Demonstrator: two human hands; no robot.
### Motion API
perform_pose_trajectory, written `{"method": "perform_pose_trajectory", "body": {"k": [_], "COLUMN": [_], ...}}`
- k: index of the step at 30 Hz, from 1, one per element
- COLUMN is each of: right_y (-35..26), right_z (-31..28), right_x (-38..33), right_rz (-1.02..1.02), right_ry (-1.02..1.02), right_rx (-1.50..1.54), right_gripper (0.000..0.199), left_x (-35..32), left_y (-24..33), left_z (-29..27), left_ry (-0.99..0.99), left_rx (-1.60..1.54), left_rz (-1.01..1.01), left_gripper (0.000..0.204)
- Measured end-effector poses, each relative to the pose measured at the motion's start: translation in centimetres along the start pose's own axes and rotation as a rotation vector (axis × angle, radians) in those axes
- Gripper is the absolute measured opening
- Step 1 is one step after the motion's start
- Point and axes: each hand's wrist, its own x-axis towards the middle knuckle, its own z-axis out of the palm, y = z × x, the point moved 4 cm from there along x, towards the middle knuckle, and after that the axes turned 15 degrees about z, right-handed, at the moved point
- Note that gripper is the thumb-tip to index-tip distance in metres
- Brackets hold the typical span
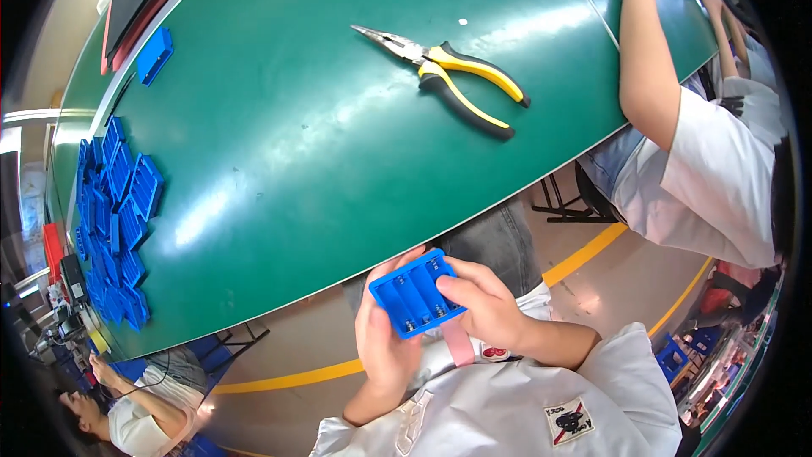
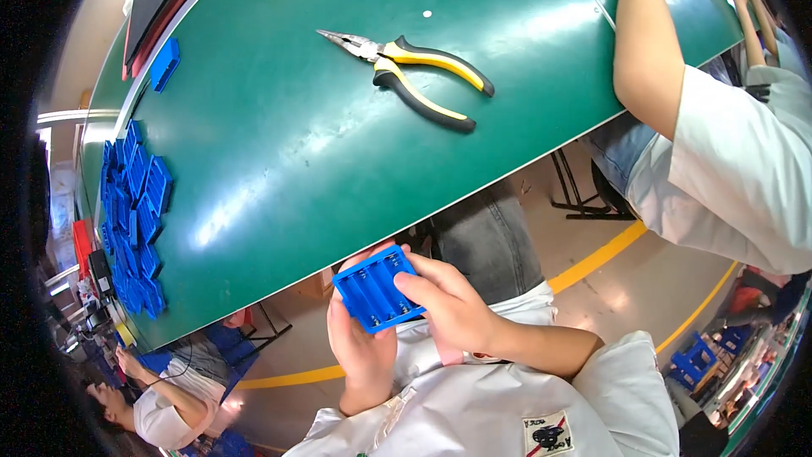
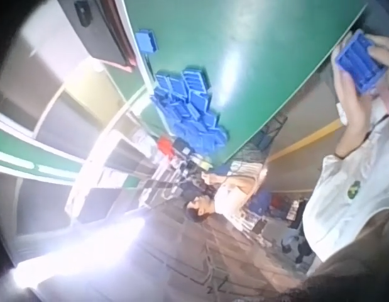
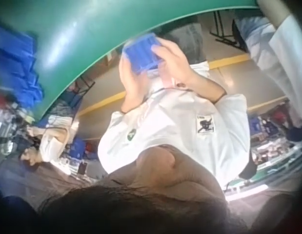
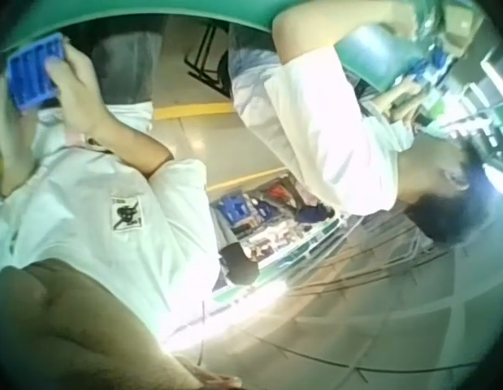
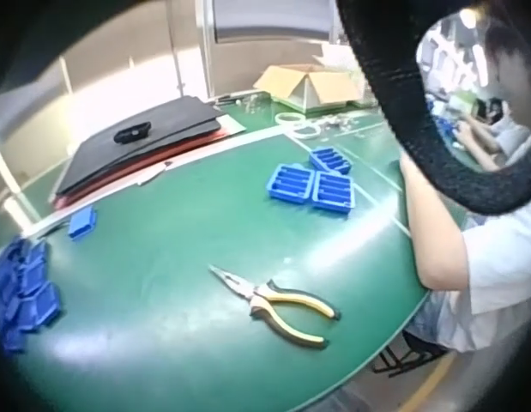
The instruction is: Insert metal contacts into blue plastic battery holder housings using pliers and tweezers.
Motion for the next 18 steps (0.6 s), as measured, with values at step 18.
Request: {"method": "perform_pose_trajectory", "body": {"k": [18], "right_y": [-7.8], "right_z": [5.2], "right_x": [-0.4], "right_rz": [-0.791], "right_ry": [0.011], "right_rx": [-1.206], "right_gripper": [0.035], "left_x": [5.6], "left_y": [8.3], "left_z": [3.3], "left_ry": [-0.594], "left_rx": [0.992], "left_rz": [0.993], "left_gripper": [0.053]}}
